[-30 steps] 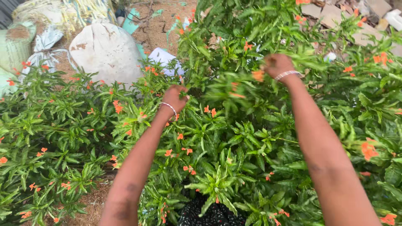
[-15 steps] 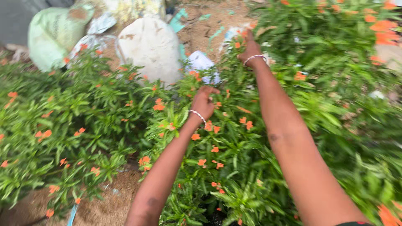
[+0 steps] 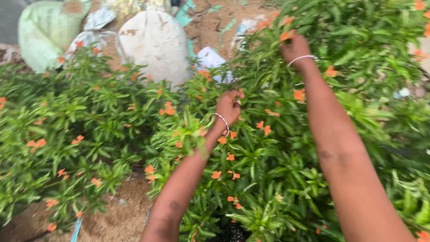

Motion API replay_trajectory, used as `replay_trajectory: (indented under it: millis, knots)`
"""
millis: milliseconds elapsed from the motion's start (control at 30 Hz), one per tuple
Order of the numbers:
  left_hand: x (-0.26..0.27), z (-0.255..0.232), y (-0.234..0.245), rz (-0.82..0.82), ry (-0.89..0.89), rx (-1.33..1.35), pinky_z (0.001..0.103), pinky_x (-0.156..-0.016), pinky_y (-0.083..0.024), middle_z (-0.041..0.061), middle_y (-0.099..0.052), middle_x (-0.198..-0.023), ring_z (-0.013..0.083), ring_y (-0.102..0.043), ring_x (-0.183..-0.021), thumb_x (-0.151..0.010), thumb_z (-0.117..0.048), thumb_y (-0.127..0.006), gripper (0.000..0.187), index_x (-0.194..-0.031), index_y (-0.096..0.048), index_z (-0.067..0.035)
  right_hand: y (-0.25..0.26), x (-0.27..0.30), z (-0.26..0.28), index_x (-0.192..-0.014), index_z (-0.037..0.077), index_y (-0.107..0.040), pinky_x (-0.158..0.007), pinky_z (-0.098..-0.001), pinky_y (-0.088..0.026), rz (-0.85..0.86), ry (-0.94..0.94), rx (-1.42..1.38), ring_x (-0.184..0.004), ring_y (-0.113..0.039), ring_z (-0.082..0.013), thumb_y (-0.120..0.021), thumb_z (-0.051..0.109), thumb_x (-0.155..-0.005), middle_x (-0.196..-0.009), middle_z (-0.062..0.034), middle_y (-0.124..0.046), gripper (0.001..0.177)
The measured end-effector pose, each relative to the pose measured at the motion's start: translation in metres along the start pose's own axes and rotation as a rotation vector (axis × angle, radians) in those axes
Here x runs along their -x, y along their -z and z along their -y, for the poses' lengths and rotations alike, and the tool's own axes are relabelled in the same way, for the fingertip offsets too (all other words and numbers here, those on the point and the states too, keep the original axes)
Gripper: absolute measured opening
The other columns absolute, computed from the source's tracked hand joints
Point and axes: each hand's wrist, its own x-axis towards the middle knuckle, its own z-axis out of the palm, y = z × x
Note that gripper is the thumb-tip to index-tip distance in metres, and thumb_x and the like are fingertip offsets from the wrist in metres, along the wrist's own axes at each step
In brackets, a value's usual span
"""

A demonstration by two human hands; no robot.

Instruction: The person picks orange flowers and green leaves from a large bush by hand, moving between different sections of the plant to gather items.

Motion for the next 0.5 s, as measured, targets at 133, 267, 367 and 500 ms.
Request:
replay_trajectory:
  millis: [133, 267, 367, 500]
  knots:
    - [-0.032, 0.002, -0.059, 0.03, -0.124, 0.068, 0.039, -0.078, -0.057, 0.016, -0.073, -0.101, 0.0306, -0.072, -0.092, -0.081, 0.007, -0.06, 0.023, -0.099, -0.071, -0.004, 0.092, 0.037, -0.037, -0.113, 0.0, -0.069, -0.086, -0.0397, -0.054, -0.112, -0.227, -0.314, -0.094, -0.071, -0.0261, -0.072, 0.014, -0.097, -0.107, -0.0145, -0.075, 0.021]
    - [-0.07, -0.007, -0.136, 0.013, -0.077, 0.09, 0.04, -0.073, -0.058, 0.017, -0.075, -0.093, 0.0299, -0.075, -0.085, -0.085, 0.003, -0.063, 0.014, -0.095, -0.072, -0.002, 0.139, 0.057, -0.045, -0.114, -0.001, -0.068, -0.085, -0.0346, -0.052, -0.12, -0.168, -0.4, -0.094, -0.068, -0.018, -0.071, 0.009, -0.095, -0.108, -0.0101, -0.076, 0.022]
    - [-0.101, -0.016, -0.182, -0.012, -0.078, 0.161, 0.04, -0.076, -0.06, 0.018, -0.076, -0.089, 0.0292, -0.076, -0.082, -0.085, 0.0, -0.066, 0.009, -0.092, -0.071, -0.001, 0.15, 0.056, -0.037, -0.114, -0.001, -0.068, -0.084, -0.0335, -0.052, -0.083, -0.106, -0.429, -0.091, -0.064, -0.015, -0.069, 0.008, -0.096, -0.105, -0.0092, -0.074, 0.02]
    - [-0.108, -0.029, -0.217, 0.066, 0.092, -0.009, 0.045, -0.079, -0.059, 0.02, -0.075, -0.096, 0.0368, -0.074, -0.086, -0.088, -0.013, -0.068, 0.017, -0.099, -0.078, -0.009, 0.156, 0.063, -0.021, -0.108, 0.0, -0.07, -0.077, -0.0327, -0.051, 0.053, -0.135, -0.387, -0.082, -0.063, -0.0129, -0.072, 0.01, -0.093, -0.095, -0.0062, -0.074, 0.018]
